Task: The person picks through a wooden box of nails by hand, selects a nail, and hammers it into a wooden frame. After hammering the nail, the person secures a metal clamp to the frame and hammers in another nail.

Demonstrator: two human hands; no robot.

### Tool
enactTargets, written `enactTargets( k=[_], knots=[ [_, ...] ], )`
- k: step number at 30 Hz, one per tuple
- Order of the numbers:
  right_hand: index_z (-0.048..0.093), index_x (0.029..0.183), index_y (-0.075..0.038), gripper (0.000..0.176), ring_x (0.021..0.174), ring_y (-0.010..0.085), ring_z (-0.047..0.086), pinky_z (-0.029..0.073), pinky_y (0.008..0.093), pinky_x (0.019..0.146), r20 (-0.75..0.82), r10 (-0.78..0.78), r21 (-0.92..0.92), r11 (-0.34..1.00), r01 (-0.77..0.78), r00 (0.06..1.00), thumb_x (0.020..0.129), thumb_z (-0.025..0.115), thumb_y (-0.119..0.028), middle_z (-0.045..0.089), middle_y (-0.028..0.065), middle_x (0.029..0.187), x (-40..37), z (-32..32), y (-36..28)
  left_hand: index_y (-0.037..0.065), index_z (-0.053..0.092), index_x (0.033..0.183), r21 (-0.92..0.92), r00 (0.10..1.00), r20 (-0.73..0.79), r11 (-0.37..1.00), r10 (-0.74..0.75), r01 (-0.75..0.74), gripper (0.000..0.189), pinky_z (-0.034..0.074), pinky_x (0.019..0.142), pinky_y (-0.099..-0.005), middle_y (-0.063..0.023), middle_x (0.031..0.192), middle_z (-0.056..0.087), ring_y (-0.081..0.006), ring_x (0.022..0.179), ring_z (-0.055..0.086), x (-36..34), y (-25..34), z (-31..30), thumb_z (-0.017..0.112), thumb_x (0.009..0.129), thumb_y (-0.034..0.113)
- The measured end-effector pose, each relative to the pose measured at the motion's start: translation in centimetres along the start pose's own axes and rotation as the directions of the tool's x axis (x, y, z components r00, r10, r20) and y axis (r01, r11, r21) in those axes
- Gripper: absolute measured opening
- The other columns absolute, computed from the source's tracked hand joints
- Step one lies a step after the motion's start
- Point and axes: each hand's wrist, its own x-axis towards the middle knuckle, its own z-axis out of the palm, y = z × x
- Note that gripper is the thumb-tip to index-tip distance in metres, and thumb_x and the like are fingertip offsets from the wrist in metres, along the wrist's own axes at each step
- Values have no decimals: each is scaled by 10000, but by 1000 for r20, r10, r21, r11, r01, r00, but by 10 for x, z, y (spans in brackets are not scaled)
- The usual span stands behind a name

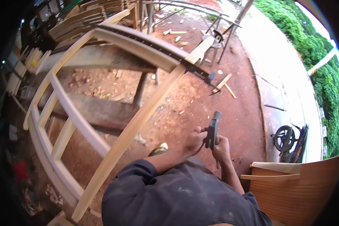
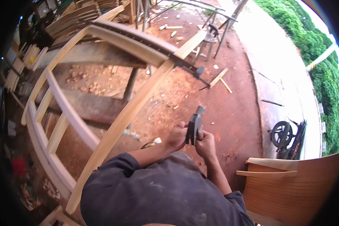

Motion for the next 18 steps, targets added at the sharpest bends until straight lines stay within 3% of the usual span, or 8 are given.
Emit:
enactTargets(
  k=[2, 4, 8, 10, 12, 14, 16, 18],
  knots=[
    [737, 1129, 43, 231, 850, 92, 660, 549, 272, 759, 5, 3, 16, 1000, -3, 1000, 934, 696, -73, 738, 36, 933, 38, -7, -2, -42, 719, 1014, 128, 1000, -8, 992, 1, 0, 170, 560, 752, -264, -109, 928, 730, -164, 826, 710, 38, 5, -17, 563, 980, 16],
    [729, 915, 40, 147, 757, 64, 589, 516, 305, 697, -55, -9, 70, 997, 13, 998, 894, 696, -102, 684, 16, 750, 70, -6, -11, -41, 727, 1024, 108, 998, -52, 993, 45, -39, 185, 566, 822, -302, -108, 959, 741, -177, 873, 717, 57, 35, -4, 559, 959, 1],
    [708, 905, 49, 166, 738, 87, 575, 513, 343, 687, -10, -101, 150, 984, 101, 995, 887, 700, -116, 661, 28, 738, 131, -14, -7, -65, 710, 1064, -47, 972, -192, 988, 136, -148, 235, 593, 807, -328, -157, 1015, 737, -221, 893, 733, 102, 44, -23, 505, 953, -41],
    [702, 969, 32, 183, 737, 107, 587, 519, 352, 698, 78, -96, -32, 995, 99, 992, 860, 692, -114, 657, 96, 740, 156, -28, -10, -89, 674, 1055, -115, 945, -295, 977, 140, -181, 238, 606, 851, -410, -178, 1033, 719, -279, 932, 725, 122, 49, -29, 482, 930, -24],
    [700, 998, 20, 210, 736, 102, 584, 519, 349, 699, 161, -82, -88, 991, 97, 984, 848, 701, -127, 648, 111, 745, 171, -39, -29, -31, 663, 934, -217, 830, -543, 934, 127, -285, 212, 593, 771, -372, -131, 896, 692, -256, 775, 692, 150, 46, -48, 453, 927, 0],
    [700, 1007, 17, 214, 736, 101, 583, 519, 349, 697, 214, -101, -61, 991, 117, 972, 849, 704, -127, 652, 107, 748, 181, -49, -40, 32, 613, 827, -70, 715, -669, 941, 202, -331, 159, 413, 494, -285, -57, 745, 594, -128, 553, 501, 151, 61, -39, 513, 914, 120],
    [705, 1039, 5, 234, 740, 100, 592, 521, 348, 698, 317, -144, -42, 985, 166, 937, 850, 723, -132, 667, 103, 757, 195, -60, -42, 46, 602, 792, -34, 822, -509, 947, 258, -318, 172, 359, 443, -269, -35, 683, 552, -88, 502, 446, 140, 69, -73, 518, 905, 145],
    [710, 1050, -1, 238, 748, 97, 593, 523, 350, 699, 405, -198, 2, 976, 216, 893, 854, 734, -133, 670, 105, 758, 208, -68, -41, 53, 597, 763, 288, 699, -612, 928, 369, -238, 191, 297, 406, -251, -21, 652, 535, -74, 446, 382, 138, 83, -35, 517, 908, 148]
  ],
)
